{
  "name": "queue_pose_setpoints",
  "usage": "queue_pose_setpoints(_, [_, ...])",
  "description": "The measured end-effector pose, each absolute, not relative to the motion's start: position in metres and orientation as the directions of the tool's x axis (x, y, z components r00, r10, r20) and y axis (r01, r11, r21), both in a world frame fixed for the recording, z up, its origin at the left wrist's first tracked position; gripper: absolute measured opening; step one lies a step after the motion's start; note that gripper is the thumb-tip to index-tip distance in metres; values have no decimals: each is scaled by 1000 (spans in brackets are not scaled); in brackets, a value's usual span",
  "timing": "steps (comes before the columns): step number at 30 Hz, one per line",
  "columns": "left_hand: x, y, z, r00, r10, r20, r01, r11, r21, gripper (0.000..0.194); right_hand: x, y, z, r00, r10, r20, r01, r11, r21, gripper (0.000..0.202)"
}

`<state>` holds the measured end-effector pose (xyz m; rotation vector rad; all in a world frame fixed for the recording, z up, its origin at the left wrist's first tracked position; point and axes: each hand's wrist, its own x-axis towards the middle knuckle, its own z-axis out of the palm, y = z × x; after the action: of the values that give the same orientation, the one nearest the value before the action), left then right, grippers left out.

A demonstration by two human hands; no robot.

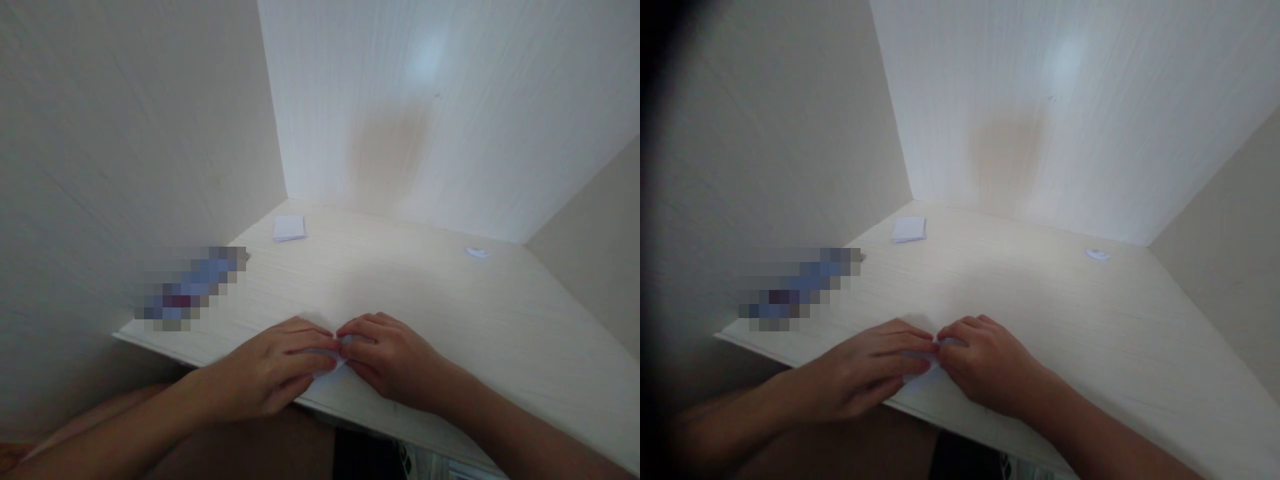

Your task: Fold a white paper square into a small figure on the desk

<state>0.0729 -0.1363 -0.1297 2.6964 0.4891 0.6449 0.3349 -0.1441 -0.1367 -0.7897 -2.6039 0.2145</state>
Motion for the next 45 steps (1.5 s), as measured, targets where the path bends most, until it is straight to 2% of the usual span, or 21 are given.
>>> queue_pose_setpoints(2, [71, -137, -128, 857, 382, 347, 235, -887, 398, 50, 336, -143, -136, -762, 549, 343, 476, 834, -278, 20])
queue_pose_setpoints(4, [68, -137, -127, 868, 375, 325, 227, -882, 413, 61, 338, -142, -134, -756, 561, 337, 460, 822, -336, 21])
queue_pose_setpoints(6, [66, -138, -126, 883, 354, 309, 217, -891, 399, 63, 340, -140, -132, -744, 590, 314, 459, 793, -401, 20])
queue_pose_setpoints(9, [67, -143, -125, 901, 321, 292, 216, -915, 340, 45, 341, -138, -128, -732, 624, 272, 471, 753, -459, 17])
queue_pose_setpoints(13, [76, -156, -126, 864, 410, 291, 303, -886, 350, 29, 341, -136, -125, -716, 650, 255, 474, 720, -506, 16])
queue_pose_setpoints(18, [88, -170, -127, 779, 571, 260, 418, -781, 463, 19, 345, -136, -123, -720, 651, 242, 459, 707, -538, 14])
queue_pose_setpoints(23, [90, -172, -130, 796, 560, 228, 391, -764, 513, 15, 347, -140, -119, -728, 642, 241, 402, 685, -608, 15])
queue_pose_setpoints(29, [87, -159, -136, 701, 651, 291, 383, -688, 617, 14, 347, -140, -120, -638, 761, 117, 424, 474, -772, 19])
queue_pose_setpoints(33, [85, -153, -127, 776, 590, 223, 375, -716, 588, 13, 347, -136, -122, -582, 809, 79, 478, 420, -772, 22])
queue_pose_setpoints(36, [86, -157, -119, 835, 531, 145, 393, -760, 518, 35, 347, -134, -122, -577, 812, 88, 516, 445, -732, 18])
queue_pose_setpoints(38, [88, -161, -119, 840, 525, 135, 407, -775, 484, 40, 349, -134, -121, -583, 807, 94, 525, 463, -714, 14])
queue_pose_setpoints(45, [97, -170, -139, 755, 631, 178, 419, -674, 609, 15, 353, -131, -125, -578, 813, 68, 439, 380, -814, 16])
